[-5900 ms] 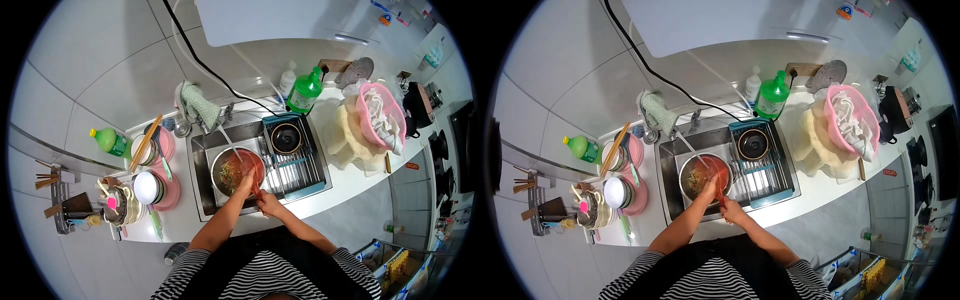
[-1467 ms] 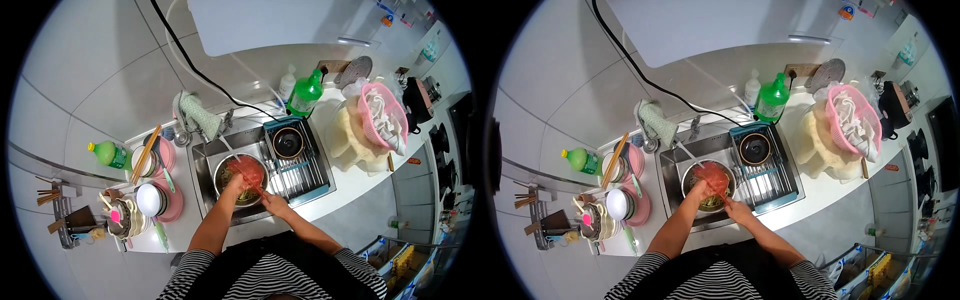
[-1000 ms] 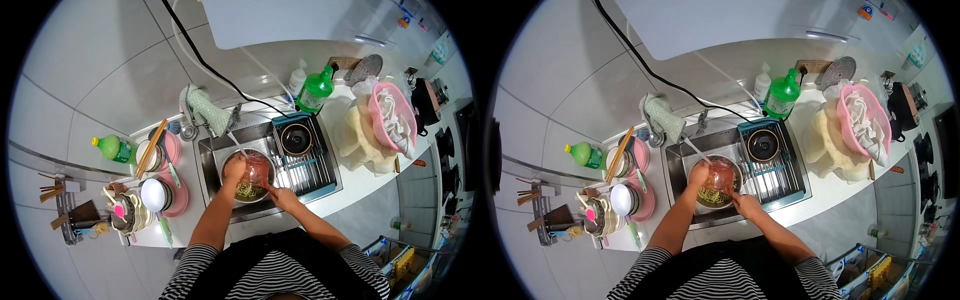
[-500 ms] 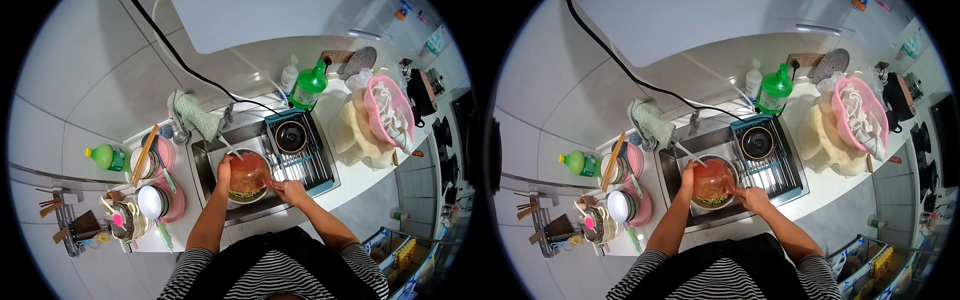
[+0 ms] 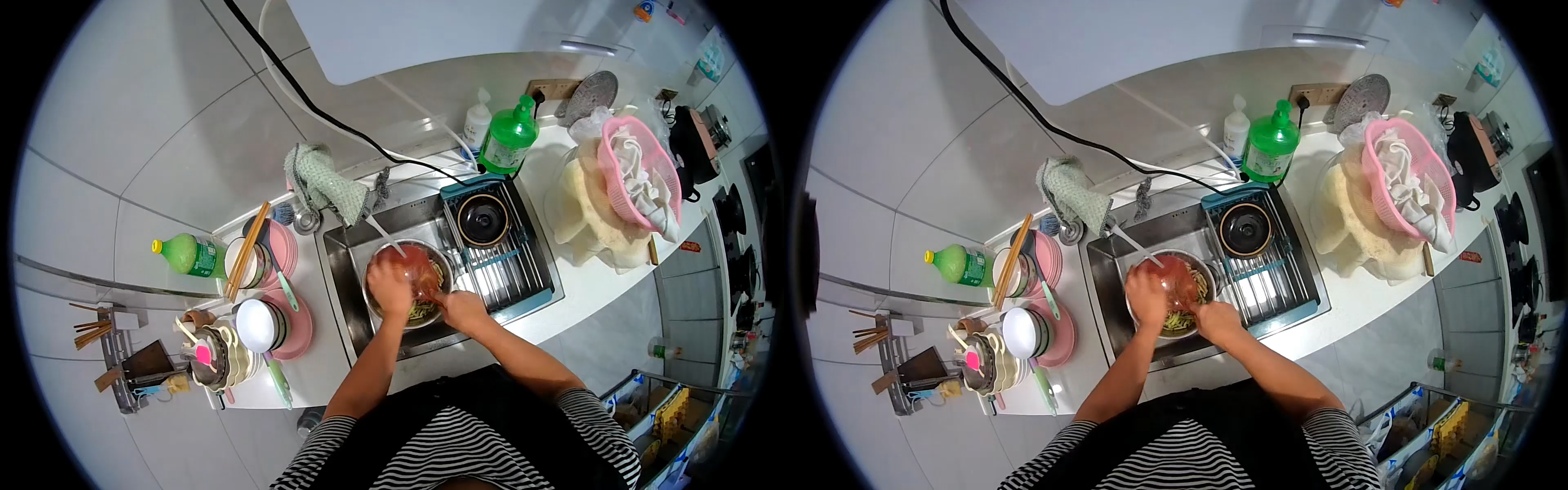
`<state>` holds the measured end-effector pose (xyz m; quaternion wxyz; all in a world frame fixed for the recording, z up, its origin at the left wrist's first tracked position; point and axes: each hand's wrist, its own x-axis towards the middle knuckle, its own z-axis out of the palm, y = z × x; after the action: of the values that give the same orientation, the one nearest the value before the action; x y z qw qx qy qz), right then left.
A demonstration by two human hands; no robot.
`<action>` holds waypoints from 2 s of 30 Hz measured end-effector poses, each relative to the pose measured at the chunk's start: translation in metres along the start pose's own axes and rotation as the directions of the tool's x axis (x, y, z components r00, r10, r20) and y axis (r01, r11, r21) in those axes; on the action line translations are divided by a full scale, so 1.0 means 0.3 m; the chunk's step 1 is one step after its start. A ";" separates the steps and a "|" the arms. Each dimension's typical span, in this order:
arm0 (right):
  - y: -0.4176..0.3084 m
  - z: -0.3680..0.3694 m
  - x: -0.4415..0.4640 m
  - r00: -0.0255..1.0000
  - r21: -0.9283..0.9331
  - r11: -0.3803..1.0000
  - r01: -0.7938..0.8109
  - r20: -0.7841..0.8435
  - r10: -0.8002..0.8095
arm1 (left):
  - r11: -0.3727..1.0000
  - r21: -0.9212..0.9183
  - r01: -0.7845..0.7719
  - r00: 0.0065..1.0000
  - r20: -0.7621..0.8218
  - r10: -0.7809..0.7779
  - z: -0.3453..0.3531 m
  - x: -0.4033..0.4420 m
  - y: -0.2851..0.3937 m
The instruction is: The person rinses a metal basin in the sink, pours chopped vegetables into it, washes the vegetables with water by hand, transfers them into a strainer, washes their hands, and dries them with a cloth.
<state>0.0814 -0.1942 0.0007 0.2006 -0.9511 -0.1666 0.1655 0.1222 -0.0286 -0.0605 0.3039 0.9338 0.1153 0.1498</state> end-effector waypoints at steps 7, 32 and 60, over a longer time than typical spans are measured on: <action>0.038 -0.024 0.039 0.975 -0.160 0.962 0.220 0.075 -0.211 | 0.666 -0.020 -0.745 0.583 0.466 0.666 -0.081 0.080 0.044; 0.109 -0.114 0.126 0.946 0.076 0.982 -0.174 0.290 0.145 | 0.776 -0.284 0.564 0.650 0.732 -0.204 0.083 0.300 -0.193; 0.066 0.073 0.167 0.592 0.539 0.398 -0.742 0.806 0.011 | 0.730 -0.062 -0.681 0.482 0.712 0.510 -0.111 0.061 0.052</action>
<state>0.1225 -0.1849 -0.0392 0.5091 -0.5930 0.1205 0.6121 0.1293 -0.0177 -0.0215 0.1420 0.9274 -0.3227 -0.1251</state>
